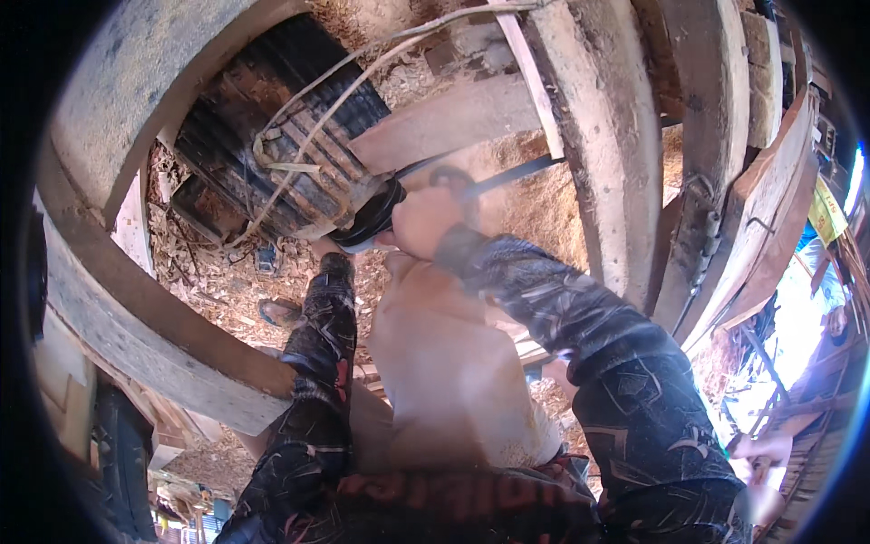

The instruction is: The person replaces a drive belt on a motor by looping it onto the pulley, using a metal bar to assist with leverage, and then places a wooden board onto a saw table.

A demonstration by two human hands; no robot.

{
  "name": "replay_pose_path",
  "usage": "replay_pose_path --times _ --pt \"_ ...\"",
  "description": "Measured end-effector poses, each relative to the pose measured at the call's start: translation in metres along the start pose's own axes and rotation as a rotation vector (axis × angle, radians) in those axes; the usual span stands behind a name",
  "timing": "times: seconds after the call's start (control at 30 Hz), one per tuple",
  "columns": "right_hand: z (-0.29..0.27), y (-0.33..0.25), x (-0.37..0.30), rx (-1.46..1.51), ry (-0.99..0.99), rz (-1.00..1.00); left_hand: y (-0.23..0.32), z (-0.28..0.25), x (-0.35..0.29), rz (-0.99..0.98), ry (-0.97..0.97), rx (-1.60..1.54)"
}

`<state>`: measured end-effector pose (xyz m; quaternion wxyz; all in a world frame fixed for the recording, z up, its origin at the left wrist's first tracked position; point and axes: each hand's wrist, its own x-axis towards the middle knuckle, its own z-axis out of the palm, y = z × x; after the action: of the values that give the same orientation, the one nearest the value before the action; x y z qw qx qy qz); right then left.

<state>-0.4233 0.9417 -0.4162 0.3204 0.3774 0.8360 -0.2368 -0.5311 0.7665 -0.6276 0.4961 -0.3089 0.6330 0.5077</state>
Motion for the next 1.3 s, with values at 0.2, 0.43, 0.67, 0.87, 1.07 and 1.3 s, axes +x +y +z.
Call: replay_pose_path --times 0.2,0.43,0.67,0.87,1.07,1.3 --pt "0.001 -0.009 -0.007 0.016 -0.017 0.001 0.013 -0.018 -0.042 -0.099 0.15 0.031" --pt "-0.04 0.052 -0.061 -0.043 0.217 0.068 0.022 -0.042 -0.1 -0.124 0.149 0.308" --pt "-0.069 0.096 -0.06 0.056 -0.149 0.296 0.034 -0.052 -0.138 0.287 -0.024 0.815" --pt "-0.053 0.076 -0.055 0.036 0.011 0.224 0.038 -0.068 -0.157 0.272 -0.052 0.982" --pt "0.009 0.035 -0.032 0.061 0.132 0.146 0.039 -0.081 -0.157 0.283 -0.006 0.9" --pt "-0.067 0.049 -0.076 0.051 0.386 0.131 0.055 -0.117 -0.189 0.177 -0.128 0.882"
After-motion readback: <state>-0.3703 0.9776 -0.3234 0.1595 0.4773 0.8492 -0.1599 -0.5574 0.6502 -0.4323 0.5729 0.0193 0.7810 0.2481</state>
